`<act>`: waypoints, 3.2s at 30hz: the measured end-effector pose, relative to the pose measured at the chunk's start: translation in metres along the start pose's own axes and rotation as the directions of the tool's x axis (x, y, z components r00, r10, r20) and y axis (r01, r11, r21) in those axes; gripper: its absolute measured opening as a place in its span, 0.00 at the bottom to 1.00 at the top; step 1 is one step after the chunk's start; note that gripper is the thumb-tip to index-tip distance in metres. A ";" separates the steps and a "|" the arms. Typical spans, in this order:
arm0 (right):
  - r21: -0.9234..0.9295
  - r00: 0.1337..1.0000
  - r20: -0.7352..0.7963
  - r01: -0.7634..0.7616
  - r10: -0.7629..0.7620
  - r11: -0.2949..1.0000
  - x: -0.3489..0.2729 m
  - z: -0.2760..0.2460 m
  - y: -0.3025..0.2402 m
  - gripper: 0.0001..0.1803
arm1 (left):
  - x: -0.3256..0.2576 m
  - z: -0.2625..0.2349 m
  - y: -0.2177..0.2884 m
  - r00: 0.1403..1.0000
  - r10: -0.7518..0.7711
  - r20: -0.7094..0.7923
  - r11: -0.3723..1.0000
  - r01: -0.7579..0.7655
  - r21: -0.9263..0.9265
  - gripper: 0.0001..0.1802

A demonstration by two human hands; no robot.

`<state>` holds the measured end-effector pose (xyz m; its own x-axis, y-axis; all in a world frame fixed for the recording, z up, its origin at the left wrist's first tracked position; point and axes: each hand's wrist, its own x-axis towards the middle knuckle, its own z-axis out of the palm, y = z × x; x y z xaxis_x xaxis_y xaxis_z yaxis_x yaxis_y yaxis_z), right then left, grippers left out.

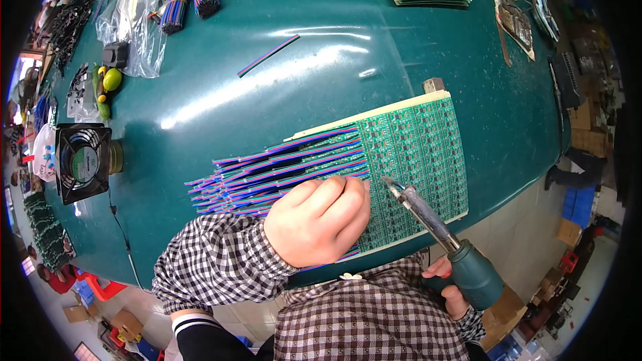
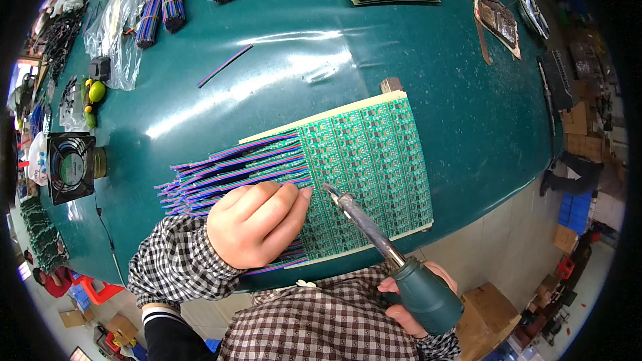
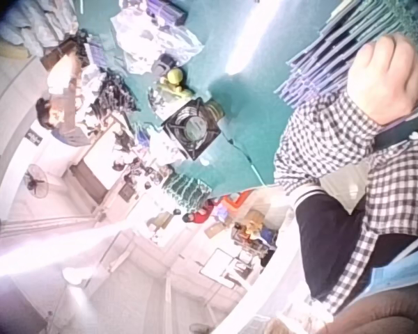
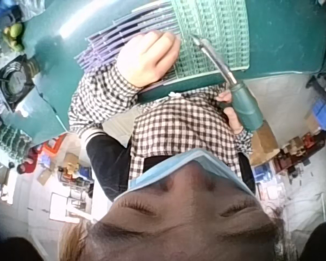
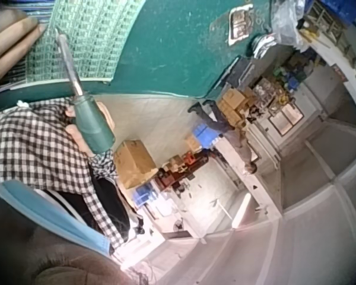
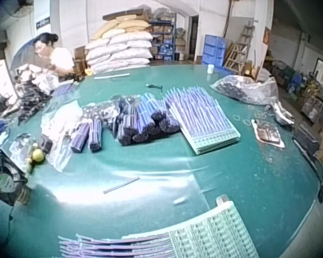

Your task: The person places wire ribbons onto circuit boards and solders them into place using a handheld soldering tool, picking up, separating, and arranging bundles of wires on the workbench.

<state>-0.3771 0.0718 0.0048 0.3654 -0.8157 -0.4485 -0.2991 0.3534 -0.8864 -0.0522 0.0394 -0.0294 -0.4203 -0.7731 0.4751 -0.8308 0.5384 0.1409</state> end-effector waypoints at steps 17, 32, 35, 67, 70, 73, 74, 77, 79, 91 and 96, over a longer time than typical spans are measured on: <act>0.565 0.962 -0.142 0.274 -0.235 0.779 0.053 0.008 -0.002 0.38 | 0.010 -0.042 0.011 0.937 -0.322 0.134 0.800 0.345 -0.492 0.16; 0.707 0.970 0.013 0.162 -0.241 0.689 0.071 0.024 -0.002 0.35 | 0.033 -0.016 -0.006 0.486 -0.459 0.744 -0.795 0.148 -0.588 0.07; 0.703 0.966 0.036 0.159 -0.257 0.694 0.072 0.024 -0.002 0.35 | 0.034 -0.013 -0.008 0.494 -0.442 0.749 -0.817 0.123 -0.563 0.06; 0.678 0.948 -0.205 0.318 -0.245 0.663 0.085 -0.013 0.004 0.29 | 0.020 0.019 -0.161 0.692 -0.686 0.224 0.596 0.711 -0.372 0.10; 0.689 0.952 -0.222 0.306 -0.210 0.657 0.080 -0.014 0.008 0.29 | 0.028 0.022 -0.161 0.714 -0.668 0.208 0.620 0.689 -0.376 0.10; 0.692 0.954 -0.214 0.299 -0.209 0.657 0.077 -0.013 0.007 0.29 | 0.031 0.021 -0.166 0.704 -0.624 0.339 0.652 0.708 -0.269 0.08; 0.696 0.955 -0.208 0.296 -0.211 0.654 0.076 -0.012 0.008 0.29 | 0.030 0.021 -0.166 0.704 -0.622 0.344 0.651 0.708 -0.274 0.08; 0.691 0.955 -0.199 0.295 -0.218 0.661 0.074 -0.013 0.007 0.29 | 0.024 0.022 -0.165 0.760 -0.586 0.280 0.697 0.649 -0.304 0.06; 0.682 0.955 -0.195 0.295 -0.222 0.669 0.071 -0.013 0.008 0.29 | 0.020 0.020 -0.165 0.771 -0.580 0.262 0.707 0.637 -0.309 0.06; 0.661 0.958 -0.183 0.286 -0.220 0.694 0.061 -0.013 0.013 0.30 | 0.021 -0.032 -0.114 0.587 -0.687 0.428 0.096 0.657 -0.748 0.09; 0.587 0.940 -0.188 0.340 -0.285 0.735 0.058 -0.016 0.010 0.32 | 0.015 -0.054 -0.080 0.702 -0.652 0.287 0.325 0.600 -0.731 0.09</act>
<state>-0.3726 0.0205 -0.0284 0.2625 -0.9536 -0.1475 0.4218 0.2509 -0.8713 0.0277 0.0034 0.0135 0.1417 -0.9899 -0.0074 -0.2558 -0.0438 0.9657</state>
